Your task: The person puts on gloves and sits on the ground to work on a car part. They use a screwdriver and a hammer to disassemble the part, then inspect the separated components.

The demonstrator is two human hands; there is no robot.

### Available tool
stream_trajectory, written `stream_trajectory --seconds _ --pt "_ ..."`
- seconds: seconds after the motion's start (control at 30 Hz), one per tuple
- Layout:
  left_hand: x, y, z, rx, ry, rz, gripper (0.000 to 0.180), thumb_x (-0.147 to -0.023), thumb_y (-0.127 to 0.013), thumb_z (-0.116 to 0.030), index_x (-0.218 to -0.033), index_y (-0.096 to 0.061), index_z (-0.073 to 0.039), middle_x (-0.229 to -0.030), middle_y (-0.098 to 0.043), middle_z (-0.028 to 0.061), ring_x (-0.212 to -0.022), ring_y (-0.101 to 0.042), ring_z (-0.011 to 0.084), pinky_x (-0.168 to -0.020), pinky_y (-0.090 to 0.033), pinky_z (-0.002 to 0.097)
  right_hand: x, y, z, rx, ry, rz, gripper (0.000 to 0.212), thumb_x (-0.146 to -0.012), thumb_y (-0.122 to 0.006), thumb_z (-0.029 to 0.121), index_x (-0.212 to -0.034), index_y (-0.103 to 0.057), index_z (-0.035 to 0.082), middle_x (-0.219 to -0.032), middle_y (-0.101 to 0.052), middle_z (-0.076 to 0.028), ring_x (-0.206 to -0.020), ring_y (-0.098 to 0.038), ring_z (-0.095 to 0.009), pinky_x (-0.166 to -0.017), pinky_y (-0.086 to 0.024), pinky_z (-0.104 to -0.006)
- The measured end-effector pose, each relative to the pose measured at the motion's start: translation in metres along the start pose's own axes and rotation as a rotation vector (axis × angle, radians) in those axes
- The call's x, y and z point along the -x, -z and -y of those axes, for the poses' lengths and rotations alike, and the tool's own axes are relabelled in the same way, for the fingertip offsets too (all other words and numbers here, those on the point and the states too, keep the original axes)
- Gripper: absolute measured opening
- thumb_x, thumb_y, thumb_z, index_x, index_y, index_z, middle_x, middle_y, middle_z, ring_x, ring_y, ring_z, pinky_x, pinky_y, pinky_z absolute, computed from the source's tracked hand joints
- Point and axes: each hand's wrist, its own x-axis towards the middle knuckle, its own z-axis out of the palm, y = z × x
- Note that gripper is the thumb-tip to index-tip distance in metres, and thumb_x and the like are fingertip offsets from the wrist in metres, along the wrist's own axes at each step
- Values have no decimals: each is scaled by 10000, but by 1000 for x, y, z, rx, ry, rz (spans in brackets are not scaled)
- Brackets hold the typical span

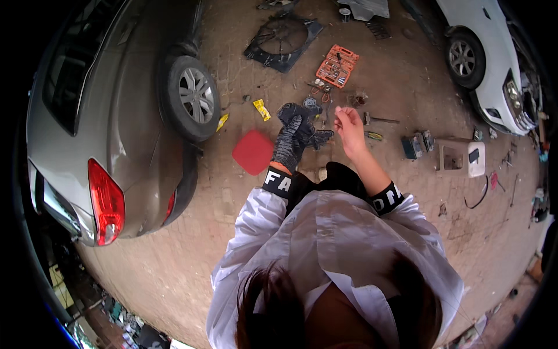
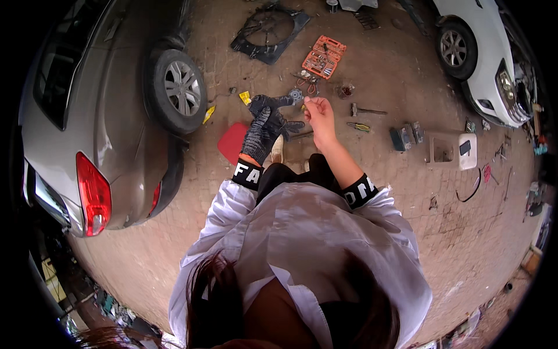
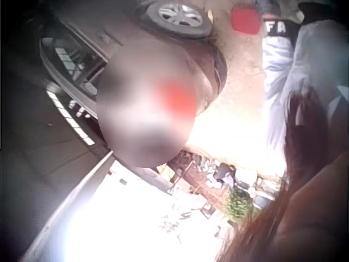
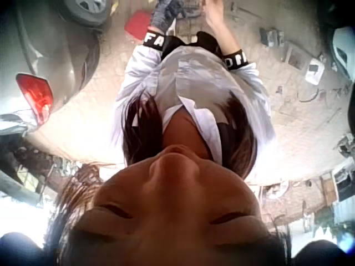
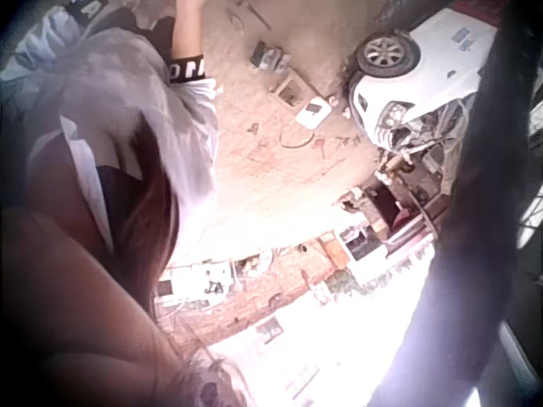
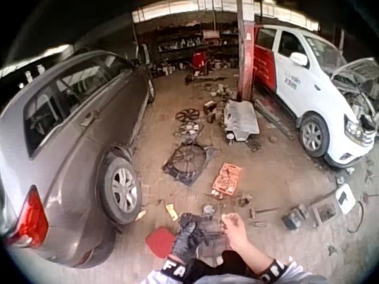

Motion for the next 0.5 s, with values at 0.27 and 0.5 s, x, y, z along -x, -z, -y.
stream_trajectory --seconds 0.27,0.5 --pt "-87 -45 -27 -172 158 149 224 -917 -518 -216 -1076 -558 -63 -949 -602 40 -807 -566 149 -687 -455 273 -20 -38 -22 264 37 -108 210 -833 -661 267 -812 -573 77 -733 -567 27 -641 -485 -40 -589 -409 -197" --pt "-121 -54 -66 -95 410 374 399 -948 -405 -385 -1164 -505 -64 -1127 -564 109 -1004 -546 266 -890 -428 404 -9 -33 23 -704 136 223 63 -933 -470 131 -966 -483 79 -638 -390 69 -618 -387 -52 -565 -374 -186"
